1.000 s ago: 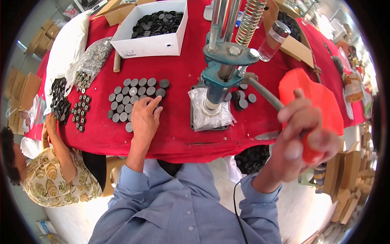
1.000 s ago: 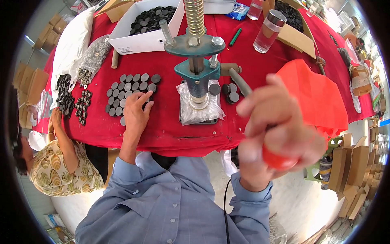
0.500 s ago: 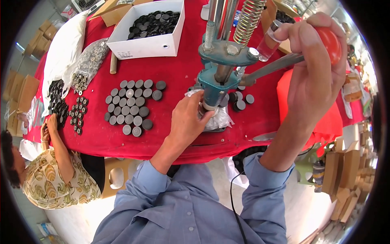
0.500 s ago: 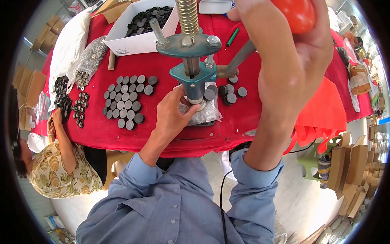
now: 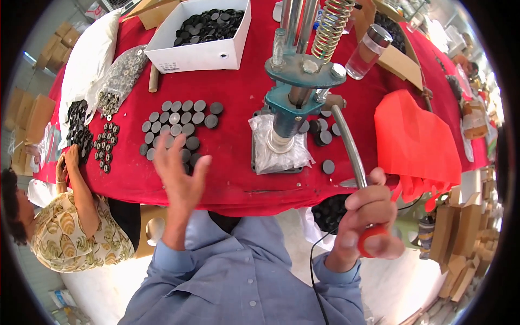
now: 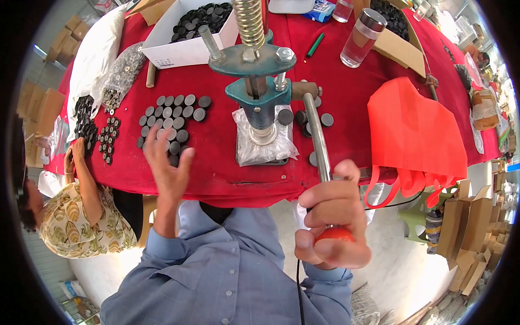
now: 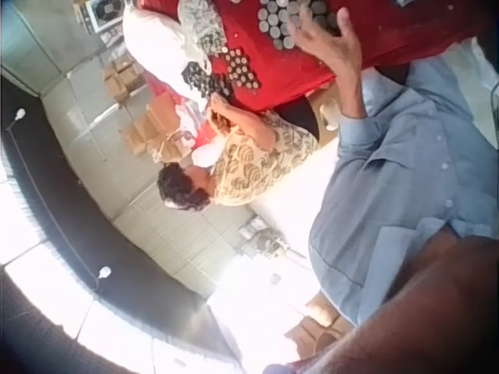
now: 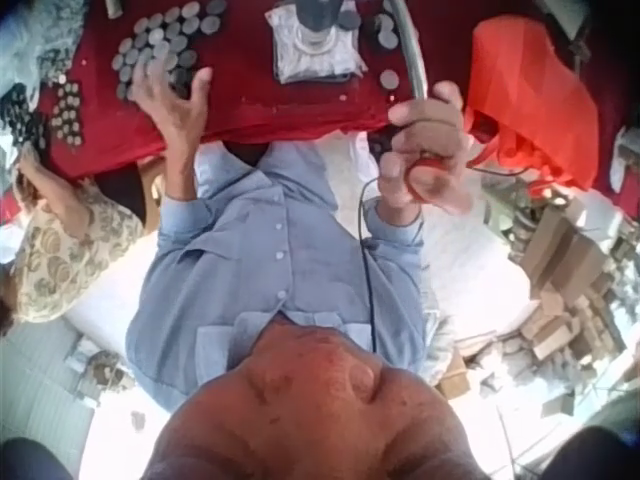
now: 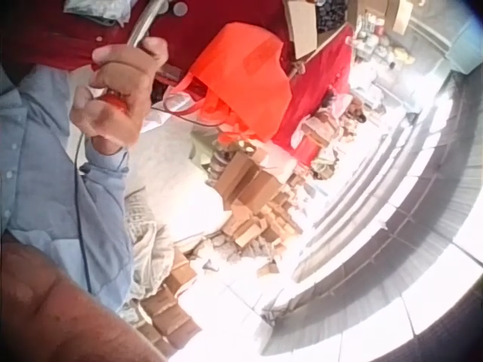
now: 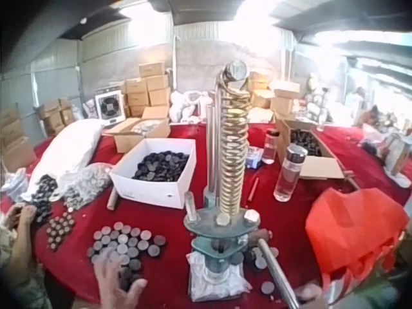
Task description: The person assembles metal rings and plastic caps using a manual press machine.
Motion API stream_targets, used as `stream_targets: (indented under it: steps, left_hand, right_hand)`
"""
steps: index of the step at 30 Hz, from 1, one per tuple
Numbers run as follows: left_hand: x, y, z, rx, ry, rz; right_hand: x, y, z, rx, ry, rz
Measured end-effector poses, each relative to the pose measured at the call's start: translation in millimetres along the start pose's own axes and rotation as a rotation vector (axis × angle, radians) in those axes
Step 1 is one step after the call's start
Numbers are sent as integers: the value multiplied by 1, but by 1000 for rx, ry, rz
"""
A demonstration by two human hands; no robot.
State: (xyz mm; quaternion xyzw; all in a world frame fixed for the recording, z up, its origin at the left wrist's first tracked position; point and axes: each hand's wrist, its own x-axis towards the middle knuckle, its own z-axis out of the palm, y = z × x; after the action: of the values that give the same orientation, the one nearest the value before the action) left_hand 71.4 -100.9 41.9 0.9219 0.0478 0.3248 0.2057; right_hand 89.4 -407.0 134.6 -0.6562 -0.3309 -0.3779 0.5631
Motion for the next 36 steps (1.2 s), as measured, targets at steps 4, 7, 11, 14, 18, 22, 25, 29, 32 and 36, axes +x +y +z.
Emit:
stream_targets:
  steps: [4,7,11,14,18,22,25,29,32,36]
  left_hand:
    - [-14,-82,-18,168,-2,-293]
    - [-16,-86,-14,173,-266,-131]
    - [-13,-51,4,134,-285,-67]
    - [-2,-28,24,131,-276,-48]
    - [14,0,53,155,-272,-89]
    - [13,17,51,198,-189,25]
    - [8,19,51,115,-254,251]
    - [10,23,55,28,-289,353]
    - [10,22,53,-51,-244,346]
    - [11,37,51,-309,-82,163]
  right_hand:
    - [-5,0,5,35,52,18]
    - [2,4,4,56,22,-4]
    - [4,0,4,51,3,12]
    - [6,-2,8,65,33,21]
    - [7,-5,10,58,67,34]
    - [9,-4,5,37,18,37]
    - [9,-2,2,6,-22,21]
    - [26,0,-3,16,-81,-26]
    - [51,12,-7,145,-139,-99]
    - [106,21,-23,110,-437,-132]
